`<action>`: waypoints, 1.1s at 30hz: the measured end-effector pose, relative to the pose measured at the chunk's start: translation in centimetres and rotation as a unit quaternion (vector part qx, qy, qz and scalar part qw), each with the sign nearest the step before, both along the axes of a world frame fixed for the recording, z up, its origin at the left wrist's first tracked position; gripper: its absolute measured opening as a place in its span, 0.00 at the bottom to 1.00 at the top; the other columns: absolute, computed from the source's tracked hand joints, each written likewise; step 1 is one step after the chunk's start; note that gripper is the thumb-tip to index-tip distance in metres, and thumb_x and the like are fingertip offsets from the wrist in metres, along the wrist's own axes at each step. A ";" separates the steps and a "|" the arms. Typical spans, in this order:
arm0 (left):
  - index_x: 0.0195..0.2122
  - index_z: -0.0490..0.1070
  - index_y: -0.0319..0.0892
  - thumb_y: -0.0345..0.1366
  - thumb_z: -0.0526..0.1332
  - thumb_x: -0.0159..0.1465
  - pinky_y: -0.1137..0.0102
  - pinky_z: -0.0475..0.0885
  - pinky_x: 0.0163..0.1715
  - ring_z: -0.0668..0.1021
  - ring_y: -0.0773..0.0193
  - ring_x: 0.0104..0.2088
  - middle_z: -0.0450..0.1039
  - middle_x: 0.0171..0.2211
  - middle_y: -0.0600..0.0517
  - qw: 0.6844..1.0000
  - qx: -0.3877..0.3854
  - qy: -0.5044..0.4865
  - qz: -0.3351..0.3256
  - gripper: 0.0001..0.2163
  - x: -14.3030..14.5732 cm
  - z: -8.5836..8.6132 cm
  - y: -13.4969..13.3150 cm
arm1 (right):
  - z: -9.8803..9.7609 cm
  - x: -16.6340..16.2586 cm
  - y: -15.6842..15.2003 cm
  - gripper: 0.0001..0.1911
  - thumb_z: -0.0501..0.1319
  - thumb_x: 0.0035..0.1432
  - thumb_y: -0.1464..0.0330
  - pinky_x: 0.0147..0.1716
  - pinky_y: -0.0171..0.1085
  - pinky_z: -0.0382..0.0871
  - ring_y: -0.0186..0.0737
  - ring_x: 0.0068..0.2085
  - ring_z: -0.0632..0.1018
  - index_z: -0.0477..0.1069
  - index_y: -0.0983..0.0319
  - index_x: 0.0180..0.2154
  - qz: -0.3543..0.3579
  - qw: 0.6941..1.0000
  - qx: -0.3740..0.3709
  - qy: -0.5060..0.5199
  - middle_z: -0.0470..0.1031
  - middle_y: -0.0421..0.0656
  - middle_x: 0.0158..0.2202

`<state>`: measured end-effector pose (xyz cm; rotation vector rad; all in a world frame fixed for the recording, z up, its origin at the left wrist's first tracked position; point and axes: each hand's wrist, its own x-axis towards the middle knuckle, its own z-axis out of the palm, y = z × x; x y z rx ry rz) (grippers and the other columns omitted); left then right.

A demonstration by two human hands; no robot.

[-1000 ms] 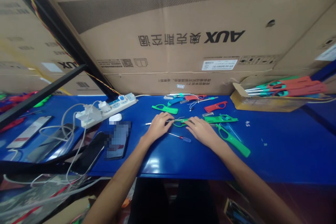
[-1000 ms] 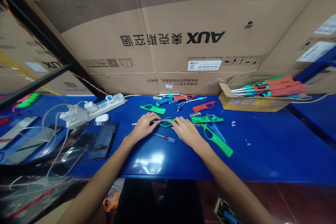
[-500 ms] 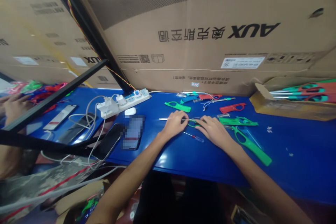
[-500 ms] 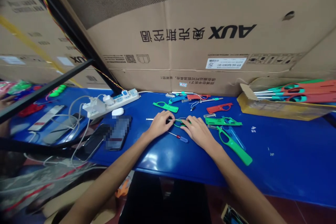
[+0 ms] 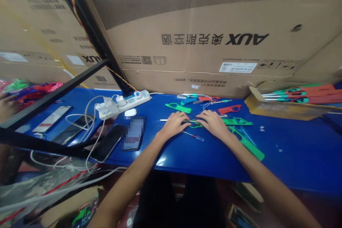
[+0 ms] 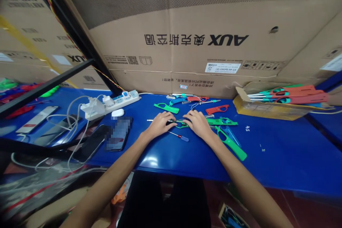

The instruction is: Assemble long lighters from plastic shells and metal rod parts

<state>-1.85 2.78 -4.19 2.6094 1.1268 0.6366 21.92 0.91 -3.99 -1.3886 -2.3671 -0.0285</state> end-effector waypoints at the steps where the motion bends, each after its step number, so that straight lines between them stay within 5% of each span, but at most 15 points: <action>1: 0.43 0.75 0.45 0.44 0.63 0.70 0.63 0.67 0.48 0.76 0.56 0.49 0.78 0.46 0.51 1.000 0.002 0.001 0.000 0.09 0.0 -0.1 0.0 | 0.1 -0.1 0.3 0.12 0.59 0.70 0.63 0.39 0.42 0.63 0.47 0.43 0.78 0.81 0.59 0.43 0.009 1.000 -0.014 -0.001 0.81 0.46 0.41; 8: 0.47 0.74 0.45 0.44 0.62 0.71 0.63 0.66 0.50 0.76 0.58 0.51 0.78 0.48 0.51 1.000 0.019 0.003 -0.011 0.10 0.0 -0.7 -0.1 | 1.3 -1.5 1.5 0.15 0.55 0.73 0.64 0.44 0.39 0.64 0.45 0.47 0.80 0.81 0.58 0.42 0.004 0.997 -0.077 0.025 0.84 0.44 0.44; 11: 0.50 0.72 0.45 0.43 0.62 0.71 0.63 0.66 0.50 0.77 0.57 0.50 0.79 0.48 0.50 1.000 0.027 0.000 -0.012 0.11 0.1 -0.8 -0.2 | 1.7 -2.2 2.3 0.16 0.54 0.73 0.63 0.41 0.37 0.66 0.42 0.42 0.82 0.80 0.58 0.43 -0.021 0.995 -0.096 0.031 0.84 0.42 0.39; 19: 0.49 0.74 0.45 0.45 0.59 0.72 0.63 0.67 0.49 0.75 0.56 0.50 0.77 0.49 0.49 0.999 0.035 0.009 -0.024 0.11 0.0 -0.8 -0.2 | 0.8 -2.3 2.8 0.13 0.57 0.70 0.62 0.37 0.36 0.69 0.45 0.41 0.83 0.80 0.57 0.45 -0.075 0.990 -0.115 0.029 0.84 0.44 0.40; 23: 0.49 0.75 0.45 0.45 0.58 0.72 0.63 0.67 0.48 0.74 0.57 0.50 0.76 0.50 0.49 0.999 0.036 0.018 -0.029 0.13 -0.1 -0.4 -0.3 | 1.3 -1.0 1.6 0.16 0.57 0.70 0.64 0.45 0.42 0.72 0.47 0.46 0.81 0.75 0.59 0.55 -0.052 0.994 -0.091 0.031 0.82 0.48 0.46; 28: 0.48 0.77 0.45 0.45 0.58 0.73 0.65 0.67 0.47 0.74 0.58 0.48 0.76 0.49 0.49 0.998 0.038 0.022 -0.036 0.13 -0.1 -0.2 -0.2 | 1.5 1.0 -2.2 0.13 0.57 0.71 0.64 0.50 0.46 0.72 0.46 0.50 0.78 0.78 0.57 0.51 0.069 0.995 -0.070 -0.013 0.79 0.47 0.50; 33: 0.49 0.79 0.46 0.45 0.56 0.74 0.65 0.66 0.45 0.74 0.58 0.47 0.77 0.48 0.49 0.997 0.056 0.036 -0.040 0.14 -0.1 -0.6 0.0 | 0.0 1.1 -4.6 0.18 0.58 0.71 0.62 0.48 0.48 0.71 0.51 0.53 0.75 0.74 0.61 0.56 0.054 0.997 0.009 -0.058 0.76 0.51 0.54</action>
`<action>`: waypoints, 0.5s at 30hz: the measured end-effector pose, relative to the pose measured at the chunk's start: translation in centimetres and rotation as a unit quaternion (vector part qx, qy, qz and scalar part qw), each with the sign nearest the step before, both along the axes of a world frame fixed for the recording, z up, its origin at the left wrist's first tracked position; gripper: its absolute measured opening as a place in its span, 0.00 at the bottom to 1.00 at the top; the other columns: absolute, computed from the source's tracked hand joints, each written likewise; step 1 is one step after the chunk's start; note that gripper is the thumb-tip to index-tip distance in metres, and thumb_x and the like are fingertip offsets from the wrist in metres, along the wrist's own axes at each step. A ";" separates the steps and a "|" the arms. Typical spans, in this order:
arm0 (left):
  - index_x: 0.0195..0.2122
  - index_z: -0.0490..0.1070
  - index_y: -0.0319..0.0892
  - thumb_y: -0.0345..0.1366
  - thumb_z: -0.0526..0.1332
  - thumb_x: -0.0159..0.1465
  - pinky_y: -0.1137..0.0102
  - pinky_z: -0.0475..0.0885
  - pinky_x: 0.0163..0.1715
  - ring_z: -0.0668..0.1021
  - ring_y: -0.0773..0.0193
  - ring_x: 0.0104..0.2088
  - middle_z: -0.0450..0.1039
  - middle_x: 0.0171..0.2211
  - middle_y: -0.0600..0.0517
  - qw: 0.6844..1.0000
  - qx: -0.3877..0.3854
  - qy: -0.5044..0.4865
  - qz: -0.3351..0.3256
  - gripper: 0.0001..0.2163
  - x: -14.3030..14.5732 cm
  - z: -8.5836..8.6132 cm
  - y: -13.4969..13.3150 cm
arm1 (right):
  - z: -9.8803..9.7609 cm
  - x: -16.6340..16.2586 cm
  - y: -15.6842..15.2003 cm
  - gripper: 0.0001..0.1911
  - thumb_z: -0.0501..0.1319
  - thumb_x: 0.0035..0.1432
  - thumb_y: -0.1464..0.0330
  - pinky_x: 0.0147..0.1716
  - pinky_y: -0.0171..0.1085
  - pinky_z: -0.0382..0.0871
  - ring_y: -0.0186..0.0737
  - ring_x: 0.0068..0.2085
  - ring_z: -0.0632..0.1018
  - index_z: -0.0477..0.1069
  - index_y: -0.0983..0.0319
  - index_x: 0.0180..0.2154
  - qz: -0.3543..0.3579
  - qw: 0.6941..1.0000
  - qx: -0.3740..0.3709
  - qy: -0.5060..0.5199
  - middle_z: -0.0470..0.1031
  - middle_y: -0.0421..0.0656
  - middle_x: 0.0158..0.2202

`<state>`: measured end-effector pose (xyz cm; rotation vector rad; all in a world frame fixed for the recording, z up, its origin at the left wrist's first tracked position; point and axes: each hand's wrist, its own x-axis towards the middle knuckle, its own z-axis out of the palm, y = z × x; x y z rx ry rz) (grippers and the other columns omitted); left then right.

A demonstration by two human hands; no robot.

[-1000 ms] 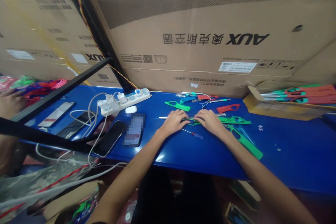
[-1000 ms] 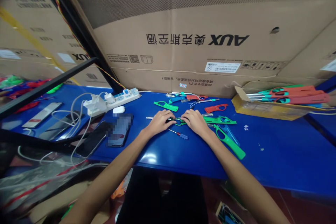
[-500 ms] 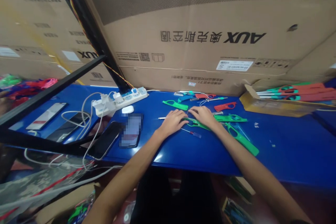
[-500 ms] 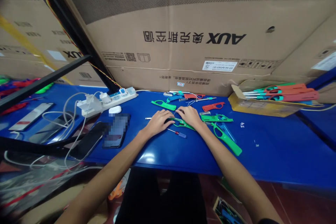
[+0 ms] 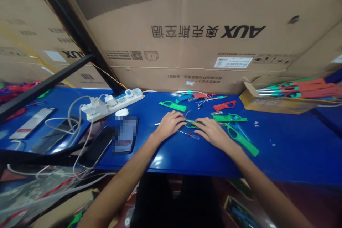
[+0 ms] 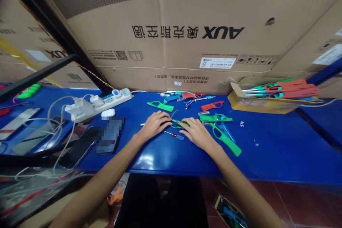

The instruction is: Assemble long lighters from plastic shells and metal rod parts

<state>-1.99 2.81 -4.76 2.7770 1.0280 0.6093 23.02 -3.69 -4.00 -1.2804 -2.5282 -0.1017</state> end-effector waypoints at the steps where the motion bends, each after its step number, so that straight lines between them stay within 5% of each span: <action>1: 0.49 0.79 0.47 0.45 0.56 0.74 0.65 0.66 0.45 0.74 0.59 0.47 0.77 0.48 0.49 1.000 0.005 0.003 -0.002 0.15 0.0 -0.1 0.0 | -0.3 -0.1 -0.1 0.18 0.58 0.70 0.62 0.47 0.47 0.71 0.51 0.52 0.75 0.74 0.61 0.57 -0.002 1.000 0.009 -0.001 0.76 0.52 0.54; 15: 0.44 0.79 0.43 0.44 0.55 0.74 0.60 0.64 0.47 0.77 0.56 0.44 0.78 0.43 0.46 0.997 0.058 0.045 0.007 0.15 1.2 0.7 0.1 | -1.2 -0.4 0.2 0.19 0.56 0.72 0.63 0.47 0.46 0.69 0.50 0.53 0.74 0.72 0.60 0.59 -0.016 1.000 0.020 -0.011 0.76 0.51 0.56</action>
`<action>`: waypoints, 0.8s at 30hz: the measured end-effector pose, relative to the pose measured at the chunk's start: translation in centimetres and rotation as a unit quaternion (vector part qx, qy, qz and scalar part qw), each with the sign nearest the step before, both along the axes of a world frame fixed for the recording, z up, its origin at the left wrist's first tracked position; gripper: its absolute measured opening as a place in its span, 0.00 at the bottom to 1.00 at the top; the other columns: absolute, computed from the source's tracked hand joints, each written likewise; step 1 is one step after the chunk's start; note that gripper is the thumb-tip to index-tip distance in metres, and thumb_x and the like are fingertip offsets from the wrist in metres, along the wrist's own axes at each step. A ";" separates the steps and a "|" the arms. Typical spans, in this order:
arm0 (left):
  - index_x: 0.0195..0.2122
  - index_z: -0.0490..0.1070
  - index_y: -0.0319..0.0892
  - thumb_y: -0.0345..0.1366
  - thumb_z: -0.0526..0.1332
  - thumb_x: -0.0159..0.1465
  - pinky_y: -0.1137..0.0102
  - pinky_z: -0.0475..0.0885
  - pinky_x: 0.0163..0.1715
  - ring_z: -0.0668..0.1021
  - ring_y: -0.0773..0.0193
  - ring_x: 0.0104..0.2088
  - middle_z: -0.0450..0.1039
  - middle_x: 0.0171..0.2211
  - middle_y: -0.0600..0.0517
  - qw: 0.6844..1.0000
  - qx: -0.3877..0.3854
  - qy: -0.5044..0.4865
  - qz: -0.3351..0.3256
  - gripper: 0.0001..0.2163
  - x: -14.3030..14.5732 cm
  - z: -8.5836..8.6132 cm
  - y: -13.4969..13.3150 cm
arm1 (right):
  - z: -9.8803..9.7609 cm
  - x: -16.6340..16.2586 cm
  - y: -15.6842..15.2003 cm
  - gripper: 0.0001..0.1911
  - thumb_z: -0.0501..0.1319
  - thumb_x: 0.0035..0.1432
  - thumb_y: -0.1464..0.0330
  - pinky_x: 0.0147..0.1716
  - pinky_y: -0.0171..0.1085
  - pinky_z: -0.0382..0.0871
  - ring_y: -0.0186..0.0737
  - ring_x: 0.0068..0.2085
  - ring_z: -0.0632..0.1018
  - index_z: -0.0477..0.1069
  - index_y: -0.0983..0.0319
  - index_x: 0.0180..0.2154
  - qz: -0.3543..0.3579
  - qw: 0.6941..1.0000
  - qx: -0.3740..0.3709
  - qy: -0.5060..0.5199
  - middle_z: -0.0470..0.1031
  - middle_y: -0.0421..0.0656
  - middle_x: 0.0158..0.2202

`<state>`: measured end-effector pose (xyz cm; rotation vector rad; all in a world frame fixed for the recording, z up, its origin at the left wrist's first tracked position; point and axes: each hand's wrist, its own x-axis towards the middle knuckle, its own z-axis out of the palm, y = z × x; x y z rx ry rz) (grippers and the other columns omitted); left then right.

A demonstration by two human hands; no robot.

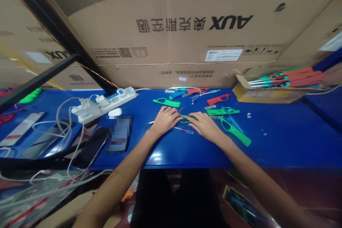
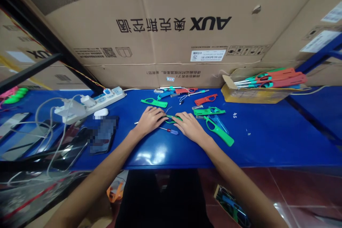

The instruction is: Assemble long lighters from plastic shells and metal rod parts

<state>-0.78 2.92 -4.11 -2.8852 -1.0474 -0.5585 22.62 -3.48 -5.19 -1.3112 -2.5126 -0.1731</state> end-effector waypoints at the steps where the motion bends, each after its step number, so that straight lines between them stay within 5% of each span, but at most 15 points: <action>1: 0.42 0.79 0.42 0.44 0.56 0.74 0.59 0.63 0.47 0.77 0.54 0.43 0.78 0.41 0.45 1.000 0.006 0.012 0.008 0.15 0.4 0.2 -0.1 | 0.0 0.0 0.0 0.19 0.56 0.72 0.64 0.47 0.46 0.69 0.50 0.53 0.74 0.72 0.60 0.60 0.001 1.000 -0.001 0.000 0.75 0.51 0.56; 24: 0.33 0.79 0.43 0.40 0.55 0.74 0.56 0.64 0.48 0.77 0.53 0.40 0.78 0.35 0.45 0.999 0.028 0.017 0.018 0.16 1.6 0.6 -0.1 | -1.2 -0.2 -0.2 0.20 0.54 0.73 0.65 0.54 0.47 0.65 0.50 0.57 0.71 0.70 0.61 0.61 -0.027 0.999 -0.011 0.042 0.73 0.52 0.58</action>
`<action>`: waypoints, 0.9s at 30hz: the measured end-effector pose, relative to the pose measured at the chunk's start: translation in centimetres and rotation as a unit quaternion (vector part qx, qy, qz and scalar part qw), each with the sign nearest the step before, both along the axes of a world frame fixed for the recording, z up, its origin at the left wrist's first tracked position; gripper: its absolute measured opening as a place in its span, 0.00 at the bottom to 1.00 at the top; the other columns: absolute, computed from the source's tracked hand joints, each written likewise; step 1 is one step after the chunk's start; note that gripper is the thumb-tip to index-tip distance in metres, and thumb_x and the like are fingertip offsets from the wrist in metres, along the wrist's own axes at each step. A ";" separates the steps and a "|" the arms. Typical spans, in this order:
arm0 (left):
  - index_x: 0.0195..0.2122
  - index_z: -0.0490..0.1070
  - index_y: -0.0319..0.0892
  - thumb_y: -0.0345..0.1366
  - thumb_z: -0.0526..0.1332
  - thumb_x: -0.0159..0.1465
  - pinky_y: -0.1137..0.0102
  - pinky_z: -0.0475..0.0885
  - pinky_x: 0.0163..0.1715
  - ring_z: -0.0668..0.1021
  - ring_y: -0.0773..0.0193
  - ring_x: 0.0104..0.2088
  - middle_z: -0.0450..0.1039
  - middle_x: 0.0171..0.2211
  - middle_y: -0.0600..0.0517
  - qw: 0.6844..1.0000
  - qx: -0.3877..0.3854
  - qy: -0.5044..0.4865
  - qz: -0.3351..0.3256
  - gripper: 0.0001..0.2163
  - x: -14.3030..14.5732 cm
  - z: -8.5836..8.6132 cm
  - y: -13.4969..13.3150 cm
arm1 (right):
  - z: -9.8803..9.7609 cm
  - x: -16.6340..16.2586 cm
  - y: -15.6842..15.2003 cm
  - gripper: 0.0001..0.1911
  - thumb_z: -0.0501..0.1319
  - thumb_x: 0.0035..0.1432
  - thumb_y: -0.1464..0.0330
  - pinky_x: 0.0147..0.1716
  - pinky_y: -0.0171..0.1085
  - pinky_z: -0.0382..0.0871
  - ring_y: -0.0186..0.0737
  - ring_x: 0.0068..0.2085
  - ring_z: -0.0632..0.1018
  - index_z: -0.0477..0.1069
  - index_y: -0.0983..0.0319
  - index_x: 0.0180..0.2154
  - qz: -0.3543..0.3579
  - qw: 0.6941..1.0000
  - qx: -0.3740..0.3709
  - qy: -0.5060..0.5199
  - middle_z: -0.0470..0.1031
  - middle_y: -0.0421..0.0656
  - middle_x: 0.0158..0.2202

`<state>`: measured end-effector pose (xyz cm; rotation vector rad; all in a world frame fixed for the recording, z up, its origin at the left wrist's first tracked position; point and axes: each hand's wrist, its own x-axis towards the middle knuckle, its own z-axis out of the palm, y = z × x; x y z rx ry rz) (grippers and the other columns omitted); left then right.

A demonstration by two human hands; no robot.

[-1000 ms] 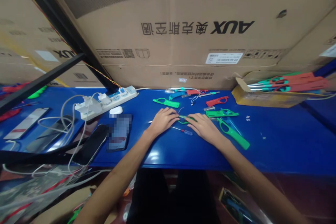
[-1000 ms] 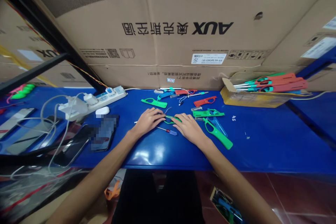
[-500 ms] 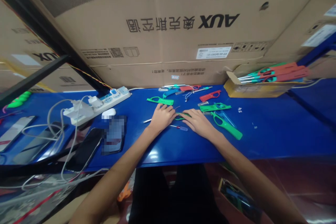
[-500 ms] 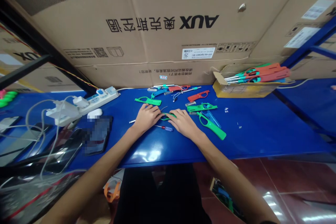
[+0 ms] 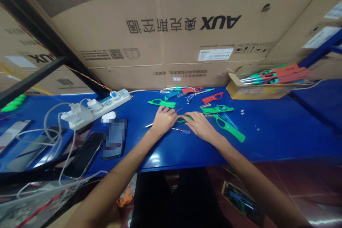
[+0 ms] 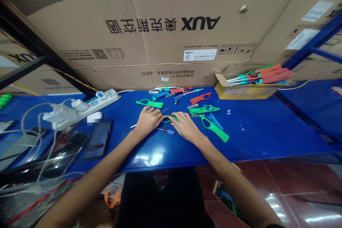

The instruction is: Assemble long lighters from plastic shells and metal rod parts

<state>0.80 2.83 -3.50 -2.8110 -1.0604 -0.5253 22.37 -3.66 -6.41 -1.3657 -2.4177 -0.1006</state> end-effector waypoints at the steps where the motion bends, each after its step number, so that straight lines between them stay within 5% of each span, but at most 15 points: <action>1: 0.33 0.79 0.43 0.40 0.54 0.74 0.56 0.64 0.48 0.76 0.53 0.40 0.78 0.35 0.45 1.000 0.003 0.006 0.000 0.17 0.0 0.0 0.0 | 0.0 0.0 0.0 0.20 0.54 0.73 0.65 0.54 0.47 0.65 0.50 0.57 0.71 0.70 0.61 0.61 -0.001 1.000 0.000 -0.001 0.73 0.52 0.58; 16: 0.35 0.79 0.40 0.38 0.57 0.73 0.63 0.67 0.36 0.78 0.54 0.40 0.77 0.36 0.43 0.997 -0.034 0.066 0.025 0.14 0.6 0.8 -0.3 | 0.6 -0.4 -0.4 0.18 0.55 0.72 0.67 0.52 0.48 0.66 0.51 0.55 0.73 0.71 0.61 0.60 -0.011 1.000 -0.003 0.006 0.75 0.51 0.57; 27: 0.38 0.81 0.36 0.34 0.57 0.71 0.67 0.69 0.32 0.81 0.54 0.36 0.79 0.37 0.40 0.984 -0.110 0.134 0.024 0.13 1.9 3.2 0.3 | 0.6 -0.5 -0.4 0.16 0.55 0.72 0.69 0.52 0.49 0.65 0.51 0.54 0.74 0.74 0.63 0.56 -0.016 1.000 0.002 0.023 0.77 0.50 0.56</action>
